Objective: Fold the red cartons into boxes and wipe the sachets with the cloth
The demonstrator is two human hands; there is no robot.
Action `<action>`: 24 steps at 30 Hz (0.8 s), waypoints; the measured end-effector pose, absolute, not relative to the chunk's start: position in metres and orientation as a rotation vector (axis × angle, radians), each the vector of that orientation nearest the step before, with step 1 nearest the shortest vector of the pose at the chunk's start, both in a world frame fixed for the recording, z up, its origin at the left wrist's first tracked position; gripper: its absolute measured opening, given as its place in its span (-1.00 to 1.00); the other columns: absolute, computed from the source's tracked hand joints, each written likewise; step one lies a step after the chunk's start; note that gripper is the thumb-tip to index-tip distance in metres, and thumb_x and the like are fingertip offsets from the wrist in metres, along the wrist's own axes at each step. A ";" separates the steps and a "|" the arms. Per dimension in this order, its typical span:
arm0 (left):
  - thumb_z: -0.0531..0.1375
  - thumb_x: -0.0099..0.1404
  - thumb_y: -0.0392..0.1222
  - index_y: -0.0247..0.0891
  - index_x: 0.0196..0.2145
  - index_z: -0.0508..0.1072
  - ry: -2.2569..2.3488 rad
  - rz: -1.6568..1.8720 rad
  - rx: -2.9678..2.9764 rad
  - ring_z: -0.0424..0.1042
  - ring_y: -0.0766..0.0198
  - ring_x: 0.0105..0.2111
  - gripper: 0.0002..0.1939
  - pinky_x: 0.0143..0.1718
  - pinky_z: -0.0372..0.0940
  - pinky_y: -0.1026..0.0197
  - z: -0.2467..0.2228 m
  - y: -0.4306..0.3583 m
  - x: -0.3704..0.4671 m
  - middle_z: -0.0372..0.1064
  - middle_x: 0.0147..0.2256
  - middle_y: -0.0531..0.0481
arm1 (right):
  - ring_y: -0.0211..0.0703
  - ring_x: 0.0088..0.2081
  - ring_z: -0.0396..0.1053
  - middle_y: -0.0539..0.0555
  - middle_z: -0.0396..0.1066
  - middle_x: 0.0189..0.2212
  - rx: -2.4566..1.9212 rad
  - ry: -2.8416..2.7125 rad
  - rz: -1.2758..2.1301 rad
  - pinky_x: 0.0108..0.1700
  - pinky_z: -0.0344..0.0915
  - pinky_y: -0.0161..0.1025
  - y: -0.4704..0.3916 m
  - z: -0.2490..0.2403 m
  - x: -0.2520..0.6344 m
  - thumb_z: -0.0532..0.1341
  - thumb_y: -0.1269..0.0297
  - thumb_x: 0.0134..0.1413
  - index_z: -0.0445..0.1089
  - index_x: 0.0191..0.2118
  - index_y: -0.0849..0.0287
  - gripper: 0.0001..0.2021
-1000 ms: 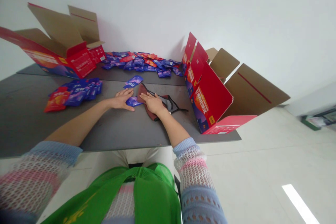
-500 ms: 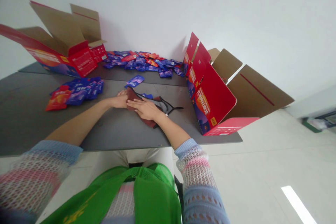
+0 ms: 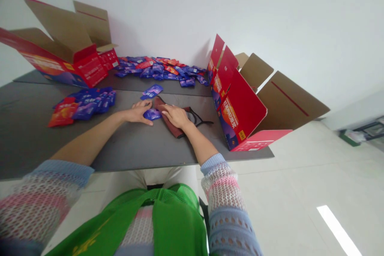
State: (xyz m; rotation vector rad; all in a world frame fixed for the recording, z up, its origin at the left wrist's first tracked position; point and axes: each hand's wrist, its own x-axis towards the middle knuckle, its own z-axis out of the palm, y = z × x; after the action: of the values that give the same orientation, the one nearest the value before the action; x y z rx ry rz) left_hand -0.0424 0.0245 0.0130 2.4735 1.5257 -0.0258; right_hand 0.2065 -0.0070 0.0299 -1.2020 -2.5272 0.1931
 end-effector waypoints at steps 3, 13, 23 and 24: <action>0.27 0.00 0.38 -0.34 0.38 0.10 1.560 0.018 2.474 -0.01 -0.34 0.31 0.15 0.28 -0.05 -0.11 0.008 0.025 -0.043 -0.05 0.36 -0.38 | -0.17 0.32 0.19 0.06 0.23 0.31 -0.958 -2.626 0.270 0.34 0.09 -0.16 -0.018 0.029 0.191 -0.11 0.11 0.45 0.16 0.35 0.09 -0.52; 0.27 -0.05 0.41 -0.22 0.40 0.07 1.559 0.099 2.486 -0.06 -0.30 0.34 0.18 0.28 -0.07 -0.14 0.000 0.029 -0.046 -0.06 0.37 -0.32 | 0.05 0.45 -0.20 0.00 0.02 0.40 -1.076 -2.759 0.249 0.38 -0.09 0.26 -0.014 0.024 0.183 0.07 -0.05 0.32 -0.01 0.42 0.00 -0.36; 0.17 -0.05 0.52 -0.30 0.44 -0.06 1.567 0.025 2.430 -0.26 -0.25 0.40 0.28 0.32 -0.22 -0.16 0.006 0.025 -0.044 -0.26 0.43 -0.33 | 0.06 0.31 0.18 0.02 0.26 0.29 -1.736 -2.393 0.054 0.28 0.18 0.12 0.010 0.024 0.212 0.07 0.13 0.36 0.25 0.30 -0.02 -0.56; 0.17 -0.04 0.52 -0.30 0.44 -0.06 1.563 0.024 2.434 -0.26 -0.25 0.40 0.28 0.32 -0.22 -0.15 0.007 0.024 -0.044 -0.27 0.43 -0.33 | 0.06 0.29 0.22 0.05 0.28 0.28 -1.758 -2.368 0.064 0.26 0.21 0.09 0.009 0.025 0.214 0.07 0.12 0.37 0.25 0.30 -0.01 -0.56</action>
State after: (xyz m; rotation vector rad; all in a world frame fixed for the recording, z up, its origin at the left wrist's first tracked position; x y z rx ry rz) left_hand -0.0442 0.0242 0.0068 2.4344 1.5626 0.0240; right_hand 0.2138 0.0095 0.0255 -1.7583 -2.3680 0.0643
